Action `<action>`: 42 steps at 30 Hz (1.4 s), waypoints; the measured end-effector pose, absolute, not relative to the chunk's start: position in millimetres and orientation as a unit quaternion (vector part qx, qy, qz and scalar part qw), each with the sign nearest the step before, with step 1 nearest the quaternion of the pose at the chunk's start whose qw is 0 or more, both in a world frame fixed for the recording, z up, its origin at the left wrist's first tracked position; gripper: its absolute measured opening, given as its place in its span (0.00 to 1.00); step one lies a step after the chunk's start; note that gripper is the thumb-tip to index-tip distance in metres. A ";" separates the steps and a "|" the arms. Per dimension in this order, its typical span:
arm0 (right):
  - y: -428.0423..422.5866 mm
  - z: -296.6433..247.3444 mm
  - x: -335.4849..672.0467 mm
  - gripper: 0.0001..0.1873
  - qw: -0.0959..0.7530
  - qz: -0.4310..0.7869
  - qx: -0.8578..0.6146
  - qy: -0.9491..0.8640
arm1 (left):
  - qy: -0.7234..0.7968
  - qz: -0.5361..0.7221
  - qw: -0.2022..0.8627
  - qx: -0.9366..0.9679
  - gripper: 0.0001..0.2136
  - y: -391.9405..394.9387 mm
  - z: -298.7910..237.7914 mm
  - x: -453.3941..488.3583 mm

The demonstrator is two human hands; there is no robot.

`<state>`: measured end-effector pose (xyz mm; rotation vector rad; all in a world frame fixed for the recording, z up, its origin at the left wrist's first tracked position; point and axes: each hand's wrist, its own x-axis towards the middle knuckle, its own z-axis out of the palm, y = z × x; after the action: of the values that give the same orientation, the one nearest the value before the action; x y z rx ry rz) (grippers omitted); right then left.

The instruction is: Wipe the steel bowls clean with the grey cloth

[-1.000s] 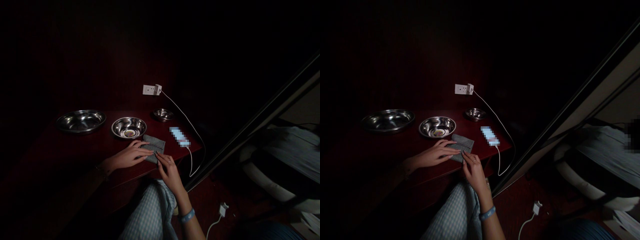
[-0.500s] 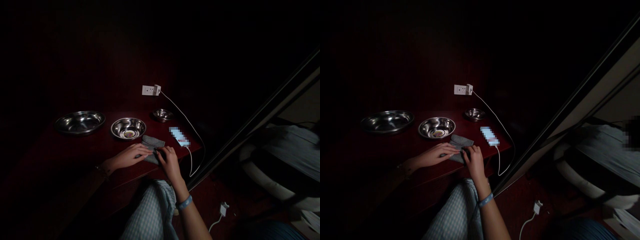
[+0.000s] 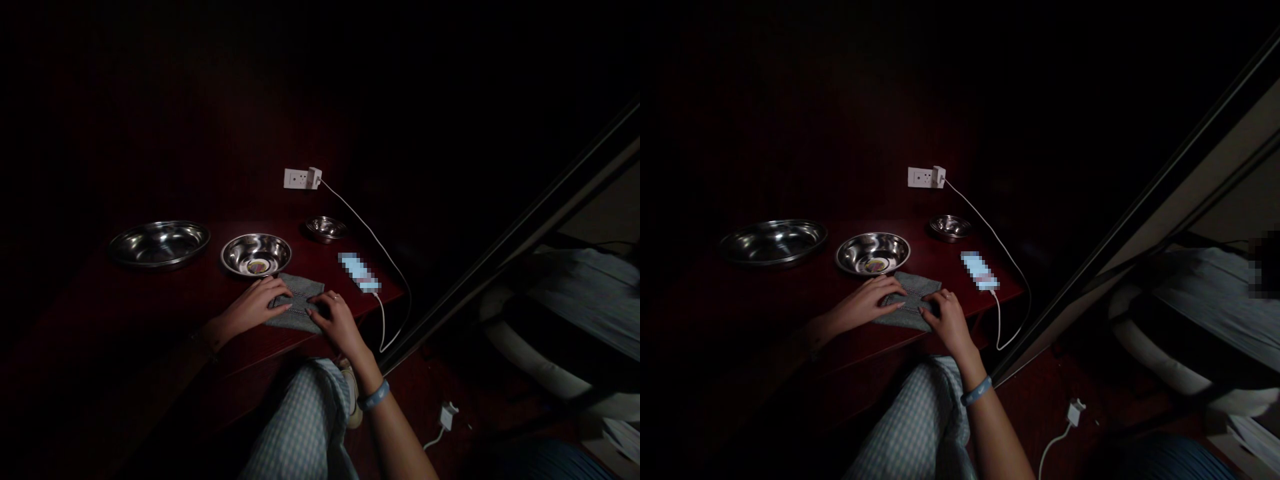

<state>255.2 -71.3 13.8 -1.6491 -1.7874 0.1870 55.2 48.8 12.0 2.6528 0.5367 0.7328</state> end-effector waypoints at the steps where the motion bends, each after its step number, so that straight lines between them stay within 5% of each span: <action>1: -70.5 14.3 255.9 0.08 0.341 0.073 -0.635 -0.690 | 0.190 0.257 0.170 0.932 0.13 48.9 11.6 55.2; 20: -74.0 23.5 253.7 0.01 0.288 0.029 -0.615 -0.733 | 0.180 0.222 0.162 0.944 0.11 44.0 14.7 56.2; 27: -71.0 22.4 260.7 0.03 0.301 0.072 -0.594 -0.743 | 0.190 0.201 0.233 0.932 0.11 48.2 14.2 51.8; 42: -78.4 18.1 259.1 0.09 0.255 -0.017 -0.628 -0.735 | 0.139 0.209 0.177 0.952 0.10 48.1 12.4 51.5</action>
<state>259.1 -78.4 18.1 -1.7049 -1.9959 -0.0473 51.5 48.1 12.4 2.6927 0.3923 0.5926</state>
